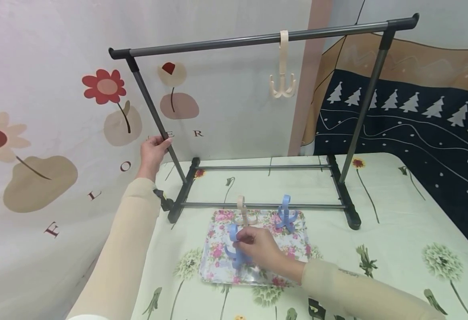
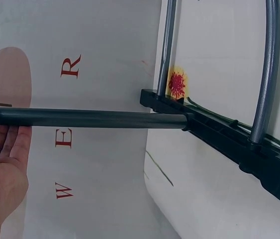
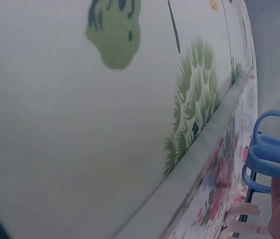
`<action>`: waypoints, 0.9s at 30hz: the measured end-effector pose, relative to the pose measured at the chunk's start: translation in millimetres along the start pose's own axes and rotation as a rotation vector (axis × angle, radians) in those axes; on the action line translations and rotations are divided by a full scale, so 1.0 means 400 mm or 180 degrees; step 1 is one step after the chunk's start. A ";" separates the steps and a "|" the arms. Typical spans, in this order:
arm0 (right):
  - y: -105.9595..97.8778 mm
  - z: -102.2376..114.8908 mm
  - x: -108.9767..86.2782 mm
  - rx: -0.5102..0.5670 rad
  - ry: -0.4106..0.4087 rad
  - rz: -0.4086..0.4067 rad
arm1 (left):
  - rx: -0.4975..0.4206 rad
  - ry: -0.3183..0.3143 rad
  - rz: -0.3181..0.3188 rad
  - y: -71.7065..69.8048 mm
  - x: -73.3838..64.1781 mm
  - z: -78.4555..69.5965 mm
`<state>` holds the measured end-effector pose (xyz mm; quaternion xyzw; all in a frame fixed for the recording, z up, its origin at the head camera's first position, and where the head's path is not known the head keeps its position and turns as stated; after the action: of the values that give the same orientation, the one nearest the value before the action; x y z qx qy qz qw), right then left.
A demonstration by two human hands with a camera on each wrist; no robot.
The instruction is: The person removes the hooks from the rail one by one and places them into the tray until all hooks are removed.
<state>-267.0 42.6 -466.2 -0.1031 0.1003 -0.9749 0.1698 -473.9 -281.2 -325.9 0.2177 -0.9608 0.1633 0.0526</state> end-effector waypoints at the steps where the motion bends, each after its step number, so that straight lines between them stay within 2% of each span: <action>1: 0.004 0.000 0.001 0.0004 -0.0003 0.0000 | 0.0001 0.0007 0.0005 0.000 0.000 -0.001; 5: 0.015 0.008 0.005 -0.0116 -0.0134 -0.0022 | -0.0036 0.0021 0.0011 -0.001 0.001 -0.002; 10: 0.025 -0.008 0.002 -0.0251 -0.0182 0.0005 | 0.0000 0.0028 -0.0004 0.000 0.000 -0.001; 16: 0.031 -0.015 -0.004 -0.0182 -0.0232 0.0077 | 0.0017 0.0028 -0.0005 0.000 0.000 -0.001; 27: 0.007 -0.010 -0.024 -0.0159 -0.0129 0.0140 | 0.0017 0.0033 -0.0004 0.000 -0.005 -0.006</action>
<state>-258.2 43.9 -472.4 -0.1248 0.1234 -0.9659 0.1906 -472.0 -279.7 -324.1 0.2176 -0.9599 0.1670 0.0572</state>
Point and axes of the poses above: each hand's wrist, its own x-axis towards the middle knuckle, its own y-axis out of the palm, z = x × y, the point moved 9 cm from there along x, towards the middle knuckle, and after that the axes turned 4 degrees about -z, right-handed, at the moved point
